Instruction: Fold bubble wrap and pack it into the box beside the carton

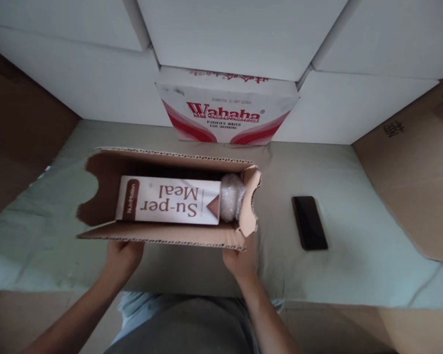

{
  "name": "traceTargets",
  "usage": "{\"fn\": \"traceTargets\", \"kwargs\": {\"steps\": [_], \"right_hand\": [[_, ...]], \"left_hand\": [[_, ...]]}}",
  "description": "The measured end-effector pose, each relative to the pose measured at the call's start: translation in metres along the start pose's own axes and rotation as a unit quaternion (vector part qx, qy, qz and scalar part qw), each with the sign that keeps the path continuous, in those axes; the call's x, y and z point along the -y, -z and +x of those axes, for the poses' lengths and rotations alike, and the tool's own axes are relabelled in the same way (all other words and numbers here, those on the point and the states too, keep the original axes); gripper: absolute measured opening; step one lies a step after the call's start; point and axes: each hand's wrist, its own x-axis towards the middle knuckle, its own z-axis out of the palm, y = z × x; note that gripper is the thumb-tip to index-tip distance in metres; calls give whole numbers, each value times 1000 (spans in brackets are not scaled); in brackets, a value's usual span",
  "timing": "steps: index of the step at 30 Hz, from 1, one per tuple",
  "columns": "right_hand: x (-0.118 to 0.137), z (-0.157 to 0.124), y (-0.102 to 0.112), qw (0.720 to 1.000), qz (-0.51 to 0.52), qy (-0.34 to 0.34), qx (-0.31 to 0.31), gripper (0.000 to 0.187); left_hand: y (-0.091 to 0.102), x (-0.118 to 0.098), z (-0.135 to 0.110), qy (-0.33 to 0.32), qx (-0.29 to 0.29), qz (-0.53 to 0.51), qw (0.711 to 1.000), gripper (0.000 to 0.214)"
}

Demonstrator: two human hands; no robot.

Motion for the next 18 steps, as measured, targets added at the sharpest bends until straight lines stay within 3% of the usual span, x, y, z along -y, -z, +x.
{"fn": "traceTargets", "kwargs": {"steps": [2, 5, 12, 16, 18], "right_hand": [[10, 14, -4, 998, 39, -9, -47, 17], [21, 35, -4, 992, 85, -13, -96, 34], [13, 56, 0, 988, 138, 1, -75, 57], [16, 65, 21, 987, 158, -3, -37, 45], [26, 75, 41, 983, 156, 9, -93, 35]], "left_hand": [[-1, -8, 13, -1, -10, -33, 999, 39], [-10, -15, 27, -14, -11, -94, 995, 46], [-24, -12, 41, -20, 26, -167, 985, 57], [-23, -5, 43, -21, 40, -166, 985, 56], [-21, 1, 41, -20, 38, -154, 987, 56]]}}
